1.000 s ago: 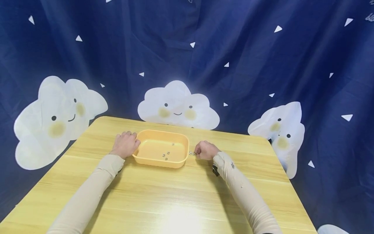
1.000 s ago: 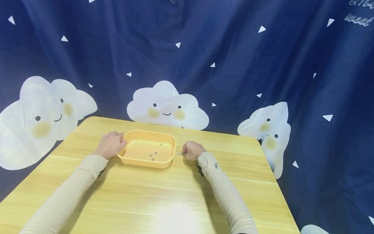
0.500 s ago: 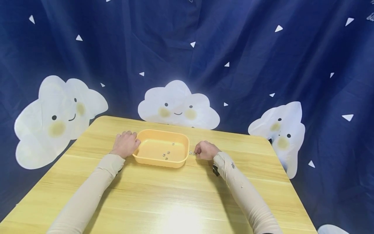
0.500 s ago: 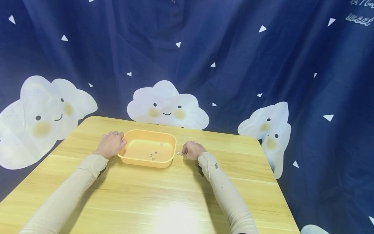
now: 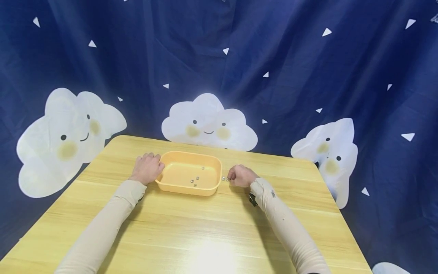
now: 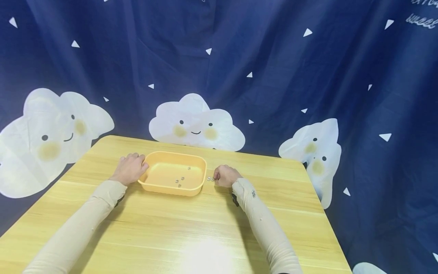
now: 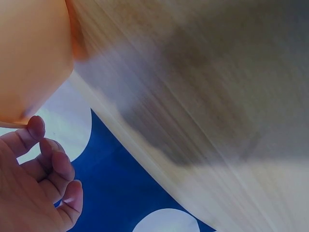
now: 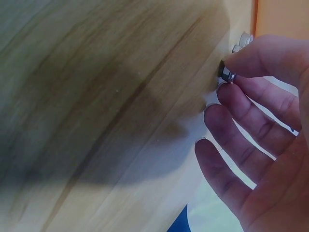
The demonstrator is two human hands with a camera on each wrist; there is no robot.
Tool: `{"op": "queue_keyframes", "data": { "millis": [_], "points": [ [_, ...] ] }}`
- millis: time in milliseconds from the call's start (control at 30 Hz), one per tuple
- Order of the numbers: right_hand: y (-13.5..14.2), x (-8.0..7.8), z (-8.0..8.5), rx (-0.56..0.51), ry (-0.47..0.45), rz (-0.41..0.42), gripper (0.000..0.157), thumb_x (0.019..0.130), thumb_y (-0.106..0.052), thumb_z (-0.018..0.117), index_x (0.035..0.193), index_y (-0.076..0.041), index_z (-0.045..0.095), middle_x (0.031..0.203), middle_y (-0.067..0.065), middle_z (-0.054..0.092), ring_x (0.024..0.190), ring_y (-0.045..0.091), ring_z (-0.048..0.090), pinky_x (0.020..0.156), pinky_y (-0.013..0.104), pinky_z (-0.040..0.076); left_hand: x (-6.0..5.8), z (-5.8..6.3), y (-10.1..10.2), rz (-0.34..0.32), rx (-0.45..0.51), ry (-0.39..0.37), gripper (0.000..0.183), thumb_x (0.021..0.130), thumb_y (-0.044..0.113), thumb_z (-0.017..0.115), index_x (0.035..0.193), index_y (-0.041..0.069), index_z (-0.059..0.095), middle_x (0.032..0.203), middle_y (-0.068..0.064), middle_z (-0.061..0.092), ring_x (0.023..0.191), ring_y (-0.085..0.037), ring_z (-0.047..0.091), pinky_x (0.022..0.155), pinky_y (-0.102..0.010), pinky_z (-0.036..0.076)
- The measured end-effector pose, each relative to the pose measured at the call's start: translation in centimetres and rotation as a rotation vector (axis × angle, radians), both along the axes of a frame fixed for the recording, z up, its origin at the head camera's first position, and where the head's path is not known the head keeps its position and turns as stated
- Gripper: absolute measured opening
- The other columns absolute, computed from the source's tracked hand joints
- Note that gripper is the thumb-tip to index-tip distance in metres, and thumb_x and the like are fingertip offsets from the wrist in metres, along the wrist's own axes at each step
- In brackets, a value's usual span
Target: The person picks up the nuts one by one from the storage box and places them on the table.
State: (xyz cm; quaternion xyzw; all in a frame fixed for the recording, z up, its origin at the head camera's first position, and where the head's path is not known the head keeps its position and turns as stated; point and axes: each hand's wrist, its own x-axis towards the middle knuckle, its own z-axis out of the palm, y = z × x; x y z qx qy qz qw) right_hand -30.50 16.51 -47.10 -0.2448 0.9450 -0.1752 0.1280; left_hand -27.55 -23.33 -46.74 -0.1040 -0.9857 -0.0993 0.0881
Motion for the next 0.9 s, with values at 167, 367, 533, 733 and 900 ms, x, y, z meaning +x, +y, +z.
{"op": "queue_keyframes", "data": {
  "millis": [167, 367, 533, 733, 900],
  "points": [
    [0.1, -0.1, -0.1, -0.008, 0.006, 0.012, 0.012, 0.083, -0.008, 0.076, 0.092, -0.015, 0.077, 0.083, -0.004, 0.073, 0.077, 0.009, 0.065, 0.074, 0.029, 0.055, 0.1, 0.1, 0.0, 0.001, -0.003, -0.006, 0.032, 0.099, 0.025, 0.044, 0.099, 0.0, 0.064, 0.093, -0.019, 0.065, 0.091, -0.041, 0.062, 0.077, -0.056, 0.046],
    [0.2, -0.1, -0.2, -0.016, 0.016, 0.023, 0.014, 0.082, -0.007, 0.076, 0.094, -0.013, 0.077, 0.084, -0.003, 0.074, 0.076, 0.008, 0.065, 0.075, 0.028, 0.055, 0.2, 0.2, 0.1, 0.001, -0.001, -0.008, 0.032, 0.099, 0.025, 0.044, 0.099, 0.0, 0.064, 0.092, -0.019, 0.064, 0.09, -0.04, 0.061, 0.076, -0.056, 0.046],
    [0.3, 0.0, -0.1, -0.039, 0.002, 0.023, 0.015, 0.082, -0.005, 0.076, 0.097, -0.01, 0.077, 0.085, 0.0, 0.074, 0.078, 0.01, 0.065, 0.077, 0.029, 0.056, 0.3, 0.4, 0.2, 0.0, 0.009, -0.011, 0.03, 0.099, 0.024, 0.044, 0.096, 0.001, 0.063, 0.091, -0.018, 0.064, 0.089, -0.039, 0.061, 0.076, -0.055, 0.045],
    [0.8, 0.2, 0.1, -0.063, -0.021, 0.022, 0.017, 0.082, -0.004, 0.076, 0.099, -0.007, 0.075, 0.089, 0.003, 0.074, 0.082, 0.012, 0.067, 0.081, 0.031, 0.057, 0.1, 0.3, 0.1, -0.001, 0.01, -0.003, 0.029, 0.099, 0.023, 0.045, 0.094, 0.002, 0.063, 0.09, -0.018, 0.063, 0.088, -0.04, 0.061, 0.075, -0.055, 0.045],
    [1.5, 0.1, 0.2, -0.061, -0.01, 0.037, 0.022, 0.08, -0.003, 0.077, 0.101, -0.006, 0.075, 0.091, 0.006, 0.076, 0.084, 0.016, 0.069, 0.082, 0.033, 0.058, -0.1, -0.1, 0.0, 0.001, 0.01, 0.007, 0.029, 0.098, 0.024, 0.045, 0.093, 0.002, 0.063, 0.09, -0.019, 0.064, 0.088, -0.041, 0.061, 0.075, -0.055, 0.045]
  ]
}}
